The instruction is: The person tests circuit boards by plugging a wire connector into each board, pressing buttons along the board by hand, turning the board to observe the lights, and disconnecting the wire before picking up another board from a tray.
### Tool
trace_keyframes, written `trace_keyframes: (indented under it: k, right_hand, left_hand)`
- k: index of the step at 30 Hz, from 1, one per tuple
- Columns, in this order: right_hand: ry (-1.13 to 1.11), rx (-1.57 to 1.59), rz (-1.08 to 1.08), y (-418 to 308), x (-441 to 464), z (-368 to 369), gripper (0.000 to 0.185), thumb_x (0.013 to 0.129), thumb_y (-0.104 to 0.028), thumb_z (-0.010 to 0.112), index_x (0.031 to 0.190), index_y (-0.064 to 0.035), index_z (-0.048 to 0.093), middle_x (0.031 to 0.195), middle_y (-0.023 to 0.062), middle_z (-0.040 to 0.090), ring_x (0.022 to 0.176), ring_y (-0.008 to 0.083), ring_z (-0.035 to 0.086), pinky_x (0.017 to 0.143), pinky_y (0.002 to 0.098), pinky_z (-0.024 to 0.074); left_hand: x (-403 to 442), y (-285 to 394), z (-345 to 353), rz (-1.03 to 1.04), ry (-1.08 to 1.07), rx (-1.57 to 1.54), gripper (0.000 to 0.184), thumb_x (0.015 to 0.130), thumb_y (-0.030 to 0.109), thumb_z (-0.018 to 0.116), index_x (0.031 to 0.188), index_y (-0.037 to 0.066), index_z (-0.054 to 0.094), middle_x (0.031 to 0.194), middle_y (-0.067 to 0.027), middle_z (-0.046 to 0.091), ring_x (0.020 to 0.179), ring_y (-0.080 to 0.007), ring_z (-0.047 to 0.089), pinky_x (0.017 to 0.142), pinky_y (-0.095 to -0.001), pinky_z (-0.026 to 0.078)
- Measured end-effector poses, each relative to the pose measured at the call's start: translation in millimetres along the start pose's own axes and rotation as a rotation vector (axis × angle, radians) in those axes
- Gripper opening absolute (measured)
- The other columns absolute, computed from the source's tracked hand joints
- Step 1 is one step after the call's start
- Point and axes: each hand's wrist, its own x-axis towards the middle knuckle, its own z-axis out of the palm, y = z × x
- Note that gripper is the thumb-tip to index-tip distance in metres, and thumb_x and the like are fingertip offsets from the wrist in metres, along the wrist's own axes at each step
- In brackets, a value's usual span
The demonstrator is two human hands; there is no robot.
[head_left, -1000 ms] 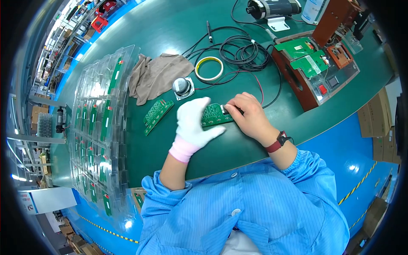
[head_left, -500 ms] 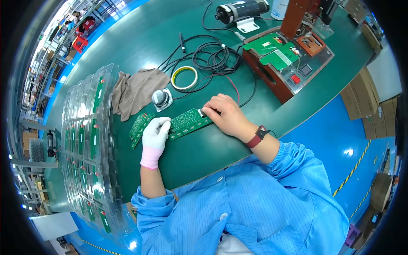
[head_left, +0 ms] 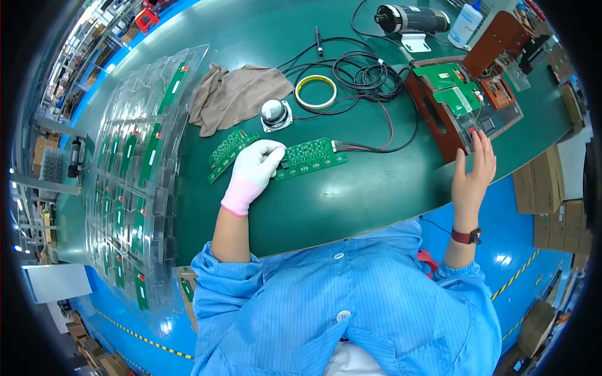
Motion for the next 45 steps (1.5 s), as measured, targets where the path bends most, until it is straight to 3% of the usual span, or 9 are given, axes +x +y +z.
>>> trace_keyframes:
  k: [12, 18, 21, 24, 26, 30, 36, 40, 45]
  right_hand:
    - [-0.007, -0.159, -0.027, 4.9, -9.4, 5.1, 0.043, 0.096, -0.017, 0.062, 0.139, -0.0121, 0.057, 0.141, 0.0061, 0.057, 0.134, 0.0241, 0.049, 0.116, 0.0559, 0.0239]
    - [0.008, 1.253, 0.263, -29.8, -6.7, -37.1, 0.015, 0.099, -0.013, 0.057, 0.092, -0.0033, 0.066, 0.102, 0.0117, 0.065, 0.102, 0.0268, 0.059, 0.107, 0.0519, 0.0396]
    - [-0.376, 2.089, -0.025, -95.5, 2.4, -87.6, 0.031, 0.098, -0.025, 0.06, 0.072, -0.0084, 0.054, 0.079, 0.0032, 0.057, 0.074, 0.0193, 0.055, 0.094, 0.0475, 0.0493]
    - [-0.82, 2.592, -0.368, -146.5, 20.7, -118.2, 0.043, 0.096, -0.031, 0.063, 0.064, -0.01, 0.044, 0.063, 0.0028, 0.045, 0.054, 0.0206, 0.044, 0.063, 0.0421, 0.0442]
    - [-0.931, 2.778, -0.241, -165.8, 12.9, -130.2, 0.047, 0.097, -0.028, 0.063, 0.06, -0.0073, 0.044, 0.062, 0.0059, 0.047, 0.053, 0.0211, 0.047, 0.068, 0.0464, 0.0441]
    - [-0.943, 2.922, 0.082, -172.2, -4.9, -145.7, 0.05, 0.098, -0.032, 0.064, 0.058, -0.0085, 0.047, 0.07, 0.0072, 0.061, 0.061, 0.0208, 0.057, 0.085, 0.0537, 0.0515]
    - [-1.03, 3.044, 0.423, -170.1, -11.0, -157.4, 0.047, 0.098, -0.033, 0.065, 0.064, -0.0044, 0.051, 0.071, 0.0114, 0.061, 0.062, 0.0246, 0.058, 0.087, 0.061, 0.0484]
    - [-0.997, 3.079, 0.569, -170.1, -16.3, -159.9, 0.043, 0.096, -0.032, 0.068, 0.069, -0.0022, 0.054, 0.071, 0.0131, 0.062, 0.062, 0.0265, 0.059, 0.093, 0.0656, 0.0453]
    - [-1.285, 3.06, 0.596, -162.1, -0.9, -146.5, 0.041, 0.094, -0.028, 0.072, 0.069, -0.0013, 0.053, 0.07, 0.0135, 0.062, 0.061, 0.027, 0.06, 0.093, 0.0667, 0.0449]
  left_hand:
    - [-1.2, 1.4, 0.0, -0.001, -0.008, 0.017, 0.022, 0.095, 0.019, 0.065, 0.103, -0.001, 0.069, 0.074, 0.0011, 0.061, 0.061, -0.0048, 0.051, 0.057, -0.0235, 0.044]
    - [0.1, -4.9, -0.6, 0.012, -0.017, -0.019, 0.022, 0.095, 0.019, 0.065, 0.103, -0.001, 0.069, 0.075, 0.0014, 0.061, 0.061, -0.0047, 0.05, 0.057, -0.0233, 0.044]
    - [-1.1, -0.1, -0.2, -0.001, -0.021, -0.012, 0.021, 0.095, 0.019, 0.065, 0.103, 0.0, 0.069, 0.076, 0.0014, 0.062, 0.062, -0.0045, 0.05, 0.057, -0.023, 0.043]
    - [-0.2, -4.3, 2.0, 0.009, -0.006, -0.039, 0.017, 0.094, 0.016, 0.066, 0.102, 0.001, 0.07, 0.078, 0.0039, 0.061, 0.062, -0.0028, 0.049, 0.057, -0.0205, 0.041]
    - [-0.5, -5.2, 2.1, -0.008, -0.004, -0.063, 0.017, 0.095, 0.016, 0.066, 0.102, 0.001, 0.069, 0.08, 0.0046, 0.061, 0.062, -0.0022, 0.048, 0.057, -0.0193, 0.04]
    - [-0.9, -2.3, 1.5, -0.012, -0.009, -0.07, 0.02, 0.094, 0.017, 0.066, 0.102, -0.001, 0.069, 0.08, 0.0019, 0.063, 0.064, -0.0048, 0.051, 0.059, -0.0216, 0.042]
    - [-0.3, -2.8, 0.5, -0.018, -0.027, -0.025, 0.02, 0.095, 0.017, 0.066, 0.103, -0.001, 0.069, 0.081, 0.0018, 0.063, 0.065, -0.0048, 0.051, 0.06, -0.0217, 0.043]
    - [-0.9, -3.4, 2.2, -0.005, -0.014, -0.071, 0.019, 0.095, 0.018, 0.066, 0.103, 0.001, 0.069, 0.078, 0.0047, 0.058, 0.063, -0.0023, 0.047, 0.057, -0.0198, 0.039]
    - [-2.4, -2.4, 3.0, 0.0, -0.008, -0.076, 0.02, 0.095, 0.018, 0.067, 0.103, 0.001, 0.069, 0.077, 0.0045, 0.058, 0.063, -0.0024, 0.046, 0.057, -0.0194, 0.038]
